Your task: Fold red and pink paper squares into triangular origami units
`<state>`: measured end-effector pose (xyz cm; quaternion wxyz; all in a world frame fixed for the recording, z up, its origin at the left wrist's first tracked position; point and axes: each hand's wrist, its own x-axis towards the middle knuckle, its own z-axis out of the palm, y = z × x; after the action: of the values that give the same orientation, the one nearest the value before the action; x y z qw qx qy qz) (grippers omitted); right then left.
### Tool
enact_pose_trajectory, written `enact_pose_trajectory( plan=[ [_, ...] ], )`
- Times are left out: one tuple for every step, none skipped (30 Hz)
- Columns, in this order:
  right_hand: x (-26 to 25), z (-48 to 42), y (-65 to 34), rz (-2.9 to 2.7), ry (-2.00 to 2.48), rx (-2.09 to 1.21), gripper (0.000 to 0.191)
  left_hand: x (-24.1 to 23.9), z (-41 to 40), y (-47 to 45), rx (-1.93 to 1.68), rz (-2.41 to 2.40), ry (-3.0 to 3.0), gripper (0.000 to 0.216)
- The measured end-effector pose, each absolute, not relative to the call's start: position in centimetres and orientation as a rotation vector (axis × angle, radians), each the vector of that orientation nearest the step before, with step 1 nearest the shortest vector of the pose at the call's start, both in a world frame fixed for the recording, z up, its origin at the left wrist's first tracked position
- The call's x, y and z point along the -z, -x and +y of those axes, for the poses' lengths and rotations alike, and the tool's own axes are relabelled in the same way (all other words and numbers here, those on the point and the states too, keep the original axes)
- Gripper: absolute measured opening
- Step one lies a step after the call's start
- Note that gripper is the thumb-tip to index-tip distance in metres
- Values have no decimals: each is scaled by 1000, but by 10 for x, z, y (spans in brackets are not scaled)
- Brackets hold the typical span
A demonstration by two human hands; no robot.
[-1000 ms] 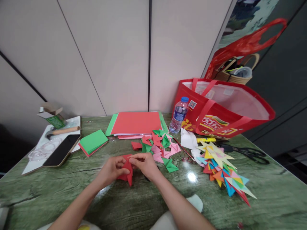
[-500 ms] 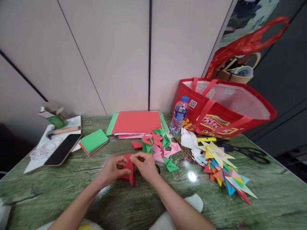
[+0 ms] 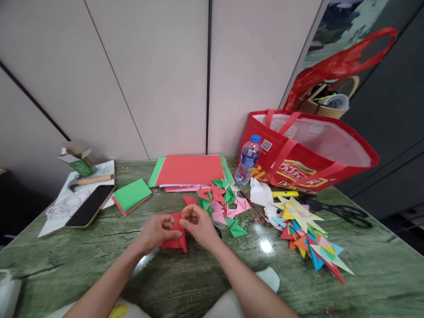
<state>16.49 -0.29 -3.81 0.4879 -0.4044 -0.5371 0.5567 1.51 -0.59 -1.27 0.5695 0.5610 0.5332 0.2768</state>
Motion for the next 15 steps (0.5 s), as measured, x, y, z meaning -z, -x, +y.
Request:
enact_pose_trajectory(
  plan=[
    [38,-2,-166,-1340,982,-1348,12,14,-5,-14,-660,1248,-1299,30],
    [38,-2,-166,-1359,997,-1340,9,16,-5,-14,-668,1238,-1279,31],
    [38,-2,-167,-1358,1020,-1341,8,17,-5,-13,-670,1223,-1260,32],
    [38,-2,-167,-1336,1042,-1349,8,18,-5,-12,-665,1207,-1247,31],
    [38,-2,-167,-1300,1060,-1360,10,18,-4,-12,-656,1192,-1240,30],
    [39,-2,-166,-1270,1066,-1376,11,19,-4,-11,-645,1177,-1239,29],
    [39,-3,-166,-1245,1070,-1389,12,19,-4,-11,-635,1166,-1241,28],
    [39,-3,-166,-1229,1074,-1396,12,19,-4,-10,-627,1158,-1243,27],
    [39,-3,-165,-1220,1077,-1402,13,19,-4,-10,-622,1157,-1245,27],
    [39,-3,-165,-1216,1080,-1404,14,19,-3,-10,-620,1162,-1245,27],
    [39,-3,-165,-1219,1079,-1403,14,19,-3,-10,-615,1174,-1248,28],
    [40,-3,-165,-1224,1074,-1403,14,19,-3,-10,-609,1190,-1255,28],
    [40,-3,-165,-1228,1066,-1405,15,20,-2,-10,-601,1208,-1266,28],
    [40,-3,-164,-1228,1056,-1409,16,20,-2,-10,-595,1226,-1280,29],
    [41,-3,-164,-1224,1044,-1418,16,20,-2,-10,-591,1240,-1296,29]
  ],
)
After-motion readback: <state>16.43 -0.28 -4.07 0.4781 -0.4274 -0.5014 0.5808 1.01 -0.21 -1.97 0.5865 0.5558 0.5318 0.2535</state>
